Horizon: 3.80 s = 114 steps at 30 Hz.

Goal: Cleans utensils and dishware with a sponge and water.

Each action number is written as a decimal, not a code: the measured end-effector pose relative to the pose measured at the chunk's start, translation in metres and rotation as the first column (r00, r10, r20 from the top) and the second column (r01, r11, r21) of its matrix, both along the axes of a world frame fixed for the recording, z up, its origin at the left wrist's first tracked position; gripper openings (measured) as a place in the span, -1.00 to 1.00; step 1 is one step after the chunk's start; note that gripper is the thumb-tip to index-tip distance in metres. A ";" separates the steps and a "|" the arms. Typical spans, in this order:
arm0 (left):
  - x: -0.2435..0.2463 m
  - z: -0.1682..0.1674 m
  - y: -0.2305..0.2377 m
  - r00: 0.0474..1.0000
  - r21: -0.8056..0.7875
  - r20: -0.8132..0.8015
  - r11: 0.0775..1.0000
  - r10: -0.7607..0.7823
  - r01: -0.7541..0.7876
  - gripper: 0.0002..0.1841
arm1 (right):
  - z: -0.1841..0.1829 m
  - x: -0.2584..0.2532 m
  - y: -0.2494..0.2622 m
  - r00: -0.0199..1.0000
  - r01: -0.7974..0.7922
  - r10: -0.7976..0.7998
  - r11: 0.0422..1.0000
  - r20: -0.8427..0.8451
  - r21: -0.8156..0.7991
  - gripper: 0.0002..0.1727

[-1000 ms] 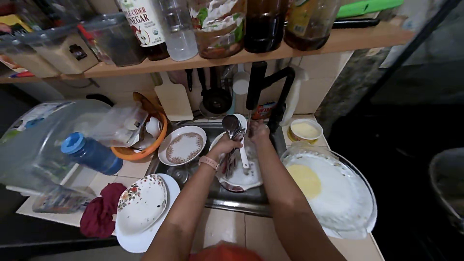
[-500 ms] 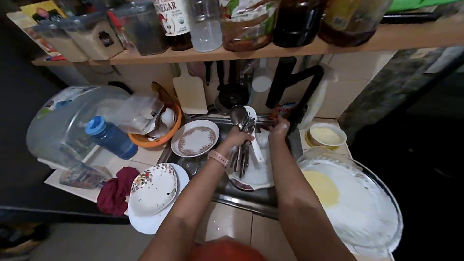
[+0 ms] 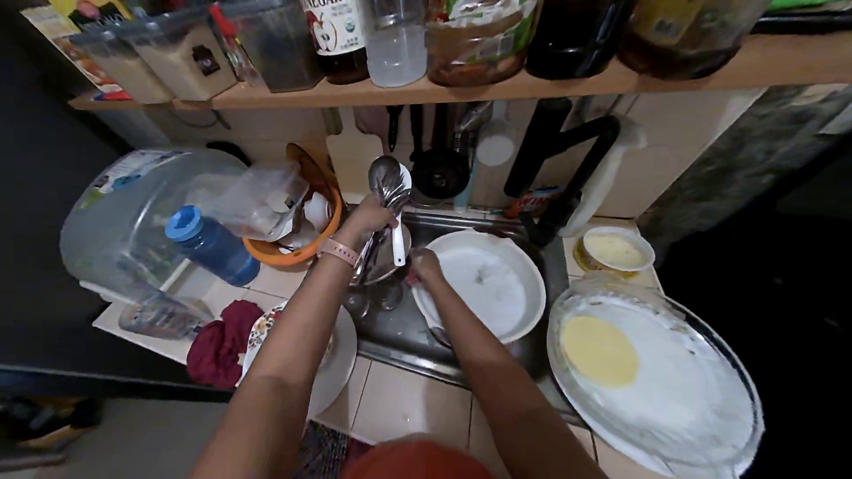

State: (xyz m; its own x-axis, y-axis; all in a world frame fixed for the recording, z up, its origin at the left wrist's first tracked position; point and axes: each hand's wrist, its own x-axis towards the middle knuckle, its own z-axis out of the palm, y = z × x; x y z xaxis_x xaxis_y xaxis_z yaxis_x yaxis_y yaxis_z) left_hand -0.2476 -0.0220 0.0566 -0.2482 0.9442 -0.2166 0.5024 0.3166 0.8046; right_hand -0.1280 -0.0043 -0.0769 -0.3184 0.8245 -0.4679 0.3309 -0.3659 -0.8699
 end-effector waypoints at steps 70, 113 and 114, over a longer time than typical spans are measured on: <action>0.049 -0.099 -0.034 0.683 -0.190 -0.254 0.728 -0.685 0.659 -0.43 | 0.028 0.144 -0.104 0.851 -0.312 0.095 0.882 0.516 0.352 -0.49; 0.392 -0.139 -0.032 0.118 -0.325 -0.556 0.346 -0.823 0.880 -0.40 | -0.014 0.375 -0.179 0.608 0.685 -0.711 0.695 0.354 0.220 -0.42; 0.393 -0.151 -0.028 0.090 -0.298 -0.568 0.306 -0.818 0.904 -0.41 | -0.014 0.377 -0.177 0.613 0.677 -0.704 0.702 0.359 0.221 -0.43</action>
State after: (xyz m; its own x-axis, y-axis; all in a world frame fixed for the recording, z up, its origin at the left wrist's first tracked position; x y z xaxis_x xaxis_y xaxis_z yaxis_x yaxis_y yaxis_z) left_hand 0.1459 -0.0499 -0.0939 0.7412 0.5971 -0.3068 0.6672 -0.7059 0.2380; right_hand 0.2492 -0.1815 -0.0911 0.5537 0.7528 -0.3559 0.3101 -0.5831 -0.7509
